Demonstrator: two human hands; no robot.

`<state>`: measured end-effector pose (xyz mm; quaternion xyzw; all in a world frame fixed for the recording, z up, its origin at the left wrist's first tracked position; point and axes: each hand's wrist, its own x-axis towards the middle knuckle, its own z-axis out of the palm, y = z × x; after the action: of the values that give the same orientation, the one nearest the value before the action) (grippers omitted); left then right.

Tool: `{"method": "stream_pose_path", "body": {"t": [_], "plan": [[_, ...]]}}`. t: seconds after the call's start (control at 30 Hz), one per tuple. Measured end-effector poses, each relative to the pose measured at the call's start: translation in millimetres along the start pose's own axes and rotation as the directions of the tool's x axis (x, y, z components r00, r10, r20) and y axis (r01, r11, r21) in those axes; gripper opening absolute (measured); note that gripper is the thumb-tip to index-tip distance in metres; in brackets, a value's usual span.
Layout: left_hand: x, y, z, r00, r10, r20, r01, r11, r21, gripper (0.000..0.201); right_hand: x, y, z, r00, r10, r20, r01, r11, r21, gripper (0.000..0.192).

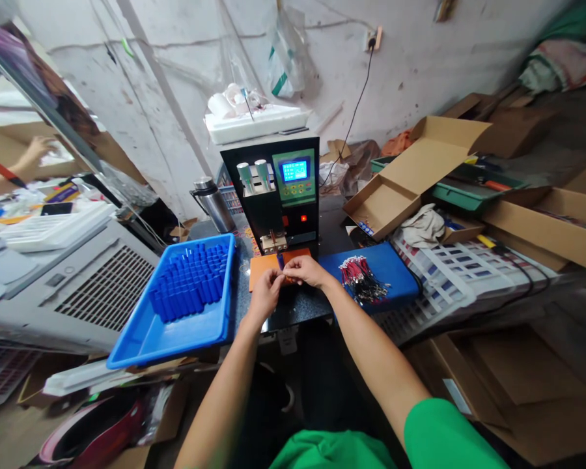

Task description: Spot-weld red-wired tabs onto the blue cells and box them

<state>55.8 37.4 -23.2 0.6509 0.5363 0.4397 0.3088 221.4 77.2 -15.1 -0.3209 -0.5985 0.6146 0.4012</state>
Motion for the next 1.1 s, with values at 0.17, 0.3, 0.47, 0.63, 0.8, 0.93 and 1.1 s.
{"method": "stream_pose_path", "body": {"t": [0.17,0.3,0.47,0.63,0.8,0.93,1.1], "plan": [[0.0,3.3,-2.2,1.0,0.022,0.022,-0.023,0.999,0.04,0.019,-1.9,1.5,2.9,1.0,-0.008,-0.012,0.008,0.999,-0.033,0.029],[0.0,4.6,-6.3,0.999,0.04,0.016,-0.04,0.999,-0.009,0.021,-3.6,1.7,3.5,0.998,-0.042,-0.044,0.042,0.999,-0.01,0.03],[-0.8,-1.1,-9.0,0.973,0.185,-0.139,-0.169,0.978,0.121,0.017,-2.9,2.3,2.4,0.98,-0.021,-0.199,0.049,0.989,0.137,0.032],[6.9,-7.4,-3.3,0.942,0.334,0.046,-0.335,0.911,0.24,0.031,-0.6,2.4,3.0,0.96,0.039,-0.279,0.045,0.957,0.286,0.031],[15.4,-6.6,0.9,0.928,0.349,0.13,-0.372,0.888,0.269,0.036,1.4,1.2,2.8,0.951,0.046,-0.305,0.072,0.928,0.365,0.029],[12.4,-8.3,0.5,0.949,0.299,0.102,-0.316,0.905,0.287,0.045,5.0,3.0,2.4,0.936,0.064,-0.347,0.094,0.902,0.42,0.028],[6.9,-10.2,-0.5,0.965,0.244,0.1,-0.258,0.953,0.158,0.039,10.3,9.4,2.0,0.916,0.054,-0.398,0.128,0.901,0.416,0.027]]}}
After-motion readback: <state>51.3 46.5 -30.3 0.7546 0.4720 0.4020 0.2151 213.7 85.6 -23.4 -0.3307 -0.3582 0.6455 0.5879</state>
